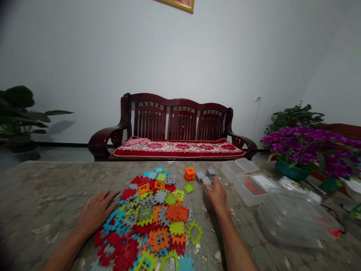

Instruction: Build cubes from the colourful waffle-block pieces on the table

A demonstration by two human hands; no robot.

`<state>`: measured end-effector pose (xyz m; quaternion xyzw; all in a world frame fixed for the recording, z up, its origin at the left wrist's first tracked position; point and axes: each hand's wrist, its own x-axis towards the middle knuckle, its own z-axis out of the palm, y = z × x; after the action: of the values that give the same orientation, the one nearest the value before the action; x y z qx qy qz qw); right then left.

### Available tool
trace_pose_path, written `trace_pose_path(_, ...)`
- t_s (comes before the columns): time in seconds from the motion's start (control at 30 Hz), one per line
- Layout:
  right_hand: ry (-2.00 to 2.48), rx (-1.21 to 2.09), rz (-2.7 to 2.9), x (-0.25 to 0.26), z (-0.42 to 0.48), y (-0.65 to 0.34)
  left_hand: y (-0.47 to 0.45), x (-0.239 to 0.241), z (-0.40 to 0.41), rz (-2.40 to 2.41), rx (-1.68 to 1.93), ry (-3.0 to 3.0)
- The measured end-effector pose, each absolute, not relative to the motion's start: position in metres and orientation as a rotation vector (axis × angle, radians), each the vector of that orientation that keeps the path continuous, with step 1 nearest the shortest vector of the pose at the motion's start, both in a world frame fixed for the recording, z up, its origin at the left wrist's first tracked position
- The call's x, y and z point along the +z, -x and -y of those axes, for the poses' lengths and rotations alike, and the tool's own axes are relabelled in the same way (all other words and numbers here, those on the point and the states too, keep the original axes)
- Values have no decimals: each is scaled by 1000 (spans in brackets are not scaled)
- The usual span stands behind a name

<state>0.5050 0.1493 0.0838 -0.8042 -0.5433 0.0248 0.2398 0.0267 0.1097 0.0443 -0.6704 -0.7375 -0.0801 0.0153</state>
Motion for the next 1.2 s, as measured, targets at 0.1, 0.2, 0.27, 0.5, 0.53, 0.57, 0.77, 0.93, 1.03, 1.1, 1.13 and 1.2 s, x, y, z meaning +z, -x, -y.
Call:
trace_pose_path(0.1, 2199, 93, 1463, 97, -168, -500, -27, 45, -109, 2287, -256, 2083)
trace_pose_path(0.2, 2196, 104, 1497, 105, -183, -495, -28, 46, -109, 2290, -240, 2078)
trace_pose_path(0.27, 2212, 99, 1520, 108, -189, -492, -28, 47, -109, 2296, -205, 2080)
trace_pose_path(0.5, 2247, 63, 1546, 106, -201, -483, -27, 45, -110, 2298, -168, 2073)
trace_pose_path(0.53, 2255, 58, 1547, 105, -203, -482, -28, 45, -110, 2301, -159, 2070)
trace_pose_path(0.57, 2269, 55, 1544, 105, -204, -481, -28, 46, -109, 2301, -154, 2068)
trace_pose_path(0.77, 2315, 49, 1562, 103, -205, -475, -28, 49, -108, 2278, -148, 2072)
trace_pose_path(0.93, 2342, -13, 1612, 104, -205, -469, -27, 47, -108, 2284, -151, 2064)
trace_pose_path(1.03, 2372, -45, 1644, 103, -207, -467, -27, 47, -109, 2290, -176, 2069)
trace_pose_path(1.1, 2382, -54, 1663, 102, -207, -466, -27, 47, -109, 2285, -184, 2074)
trace_pose_path(1.13, 2380, -59, 1672, 102, -207, -466, -27, 47, -109, 2283, -181, 2075)
trace_pose_path(1.2, 2369, -68, 1683, 101, -207, -466, -27, 48, -108, 2277, -162, 2077)
